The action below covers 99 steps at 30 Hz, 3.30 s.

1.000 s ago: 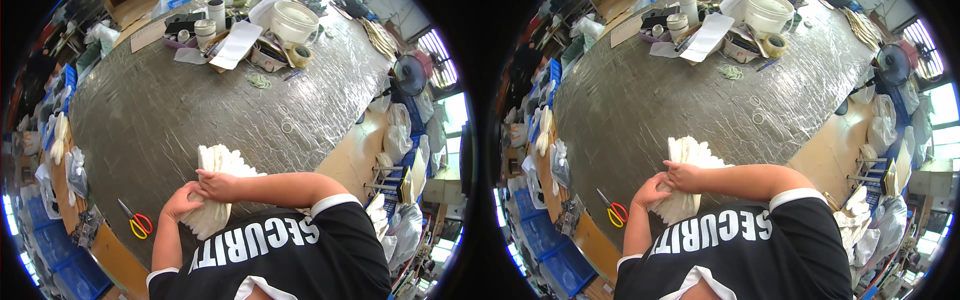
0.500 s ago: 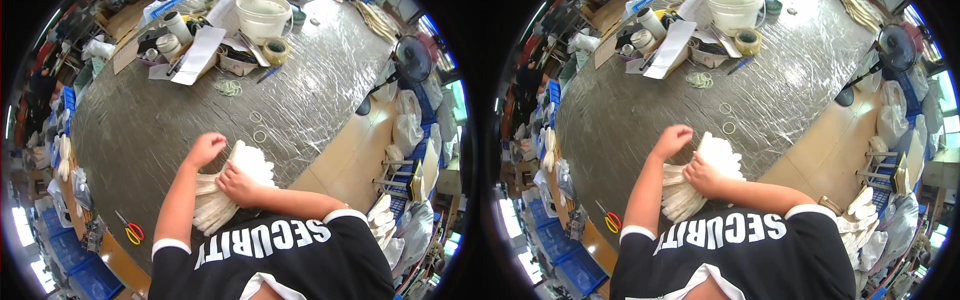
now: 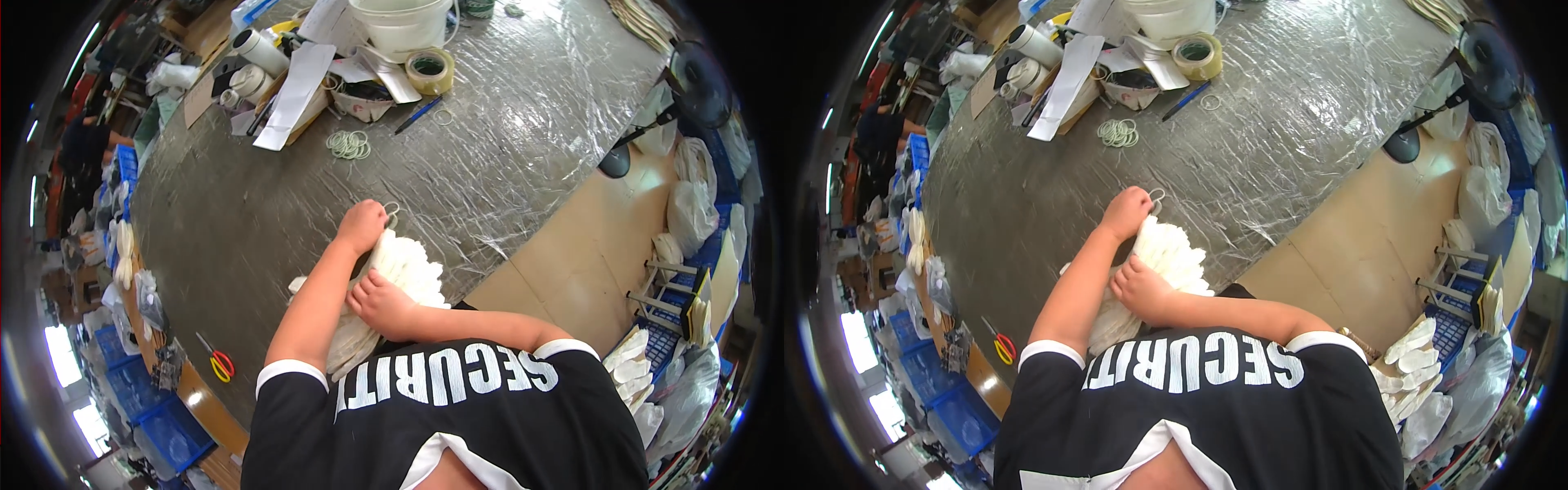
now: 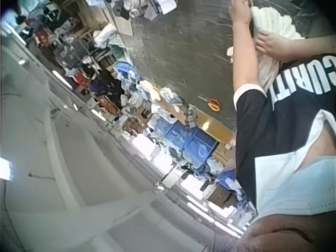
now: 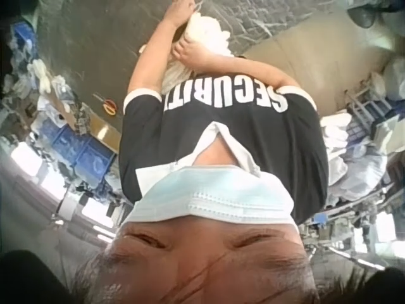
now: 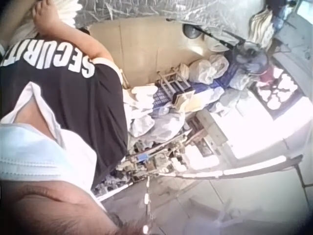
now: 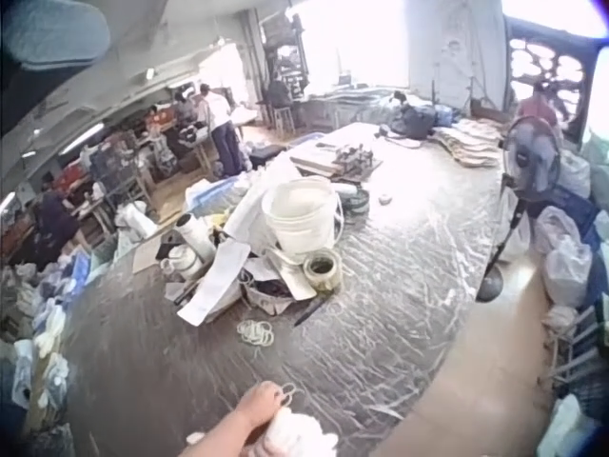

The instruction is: Write a label, place materials in a bag, and sort stacks of shoe insoles.

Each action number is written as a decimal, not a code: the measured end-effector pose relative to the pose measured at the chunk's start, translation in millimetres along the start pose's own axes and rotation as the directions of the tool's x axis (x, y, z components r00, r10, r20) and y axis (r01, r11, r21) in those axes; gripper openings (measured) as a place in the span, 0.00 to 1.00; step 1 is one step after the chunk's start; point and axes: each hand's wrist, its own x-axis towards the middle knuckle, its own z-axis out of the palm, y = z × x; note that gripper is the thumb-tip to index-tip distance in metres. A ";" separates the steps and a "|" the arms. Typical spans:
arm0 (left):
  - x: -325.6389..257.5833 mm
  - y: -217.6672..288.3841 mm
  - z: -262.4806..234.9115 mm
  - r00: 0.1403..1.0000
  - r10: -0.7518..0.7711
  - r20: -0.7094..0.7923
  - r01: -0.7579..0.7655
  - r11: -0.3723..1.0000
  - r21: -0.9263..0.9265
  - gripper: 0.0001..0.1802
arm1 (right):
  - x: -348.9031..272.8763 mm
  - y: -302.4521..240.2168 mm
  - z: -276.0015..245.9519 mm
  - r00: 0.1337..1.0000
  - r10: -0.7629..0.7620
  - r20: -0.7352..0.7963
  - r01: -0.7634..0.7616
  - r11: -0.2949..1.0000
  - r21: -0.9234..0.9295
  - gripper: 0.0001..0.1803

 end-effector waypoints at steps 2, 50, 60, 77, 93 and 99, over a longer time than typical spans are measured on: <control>-18.0 -10.8 -14.1 0.982 -0.181 -0.050 0.162 0.952 -0.261 0.04 | 1.2 1.2 1.9 0.999 0.004 0.032 -0.003 1.000 -0.021 0.30; -186.9 24.8 -65.5 0.983 -0.177 0.053 0.177 0.818 -0.548 0.07 | 16.6 -17.5 -10.3 0.999 0.035 0.000 -0.034 0.985 0.170 0.24; -231.2 38.7 -109.3 0.877 0.060 0.478 0.452 0.236 -0.860 0.06 | 17.5 -18.2 -13.0 0.998 0.063 0.003 -0.063 0.992 0.110 0.36; -271.4 57.7 -152.4 0.997 0.075 -0.001 -0.015 0.184 -0.983 0.09 | 19.4 -22.8 -18.8 0.987 0.120 0.110 -0.126 0.991 0.054 0.37; -223.7 25.1 -140.7 0.976 -0.217 0.012 0.167 0.713 -0.681 0.22 | 17.7 -19.8 -12.6 0.998 0.059 0.022 -0.061 0.994 0.092 0.37; -122.1 -6.8 -107.3 0.923 -0.113 0.369 0.127 0.992 -0.012 0.28 | 17.1 -21.0 -14.7 0.996 0.065 0.069 -0.072 0.992 0.105 0.37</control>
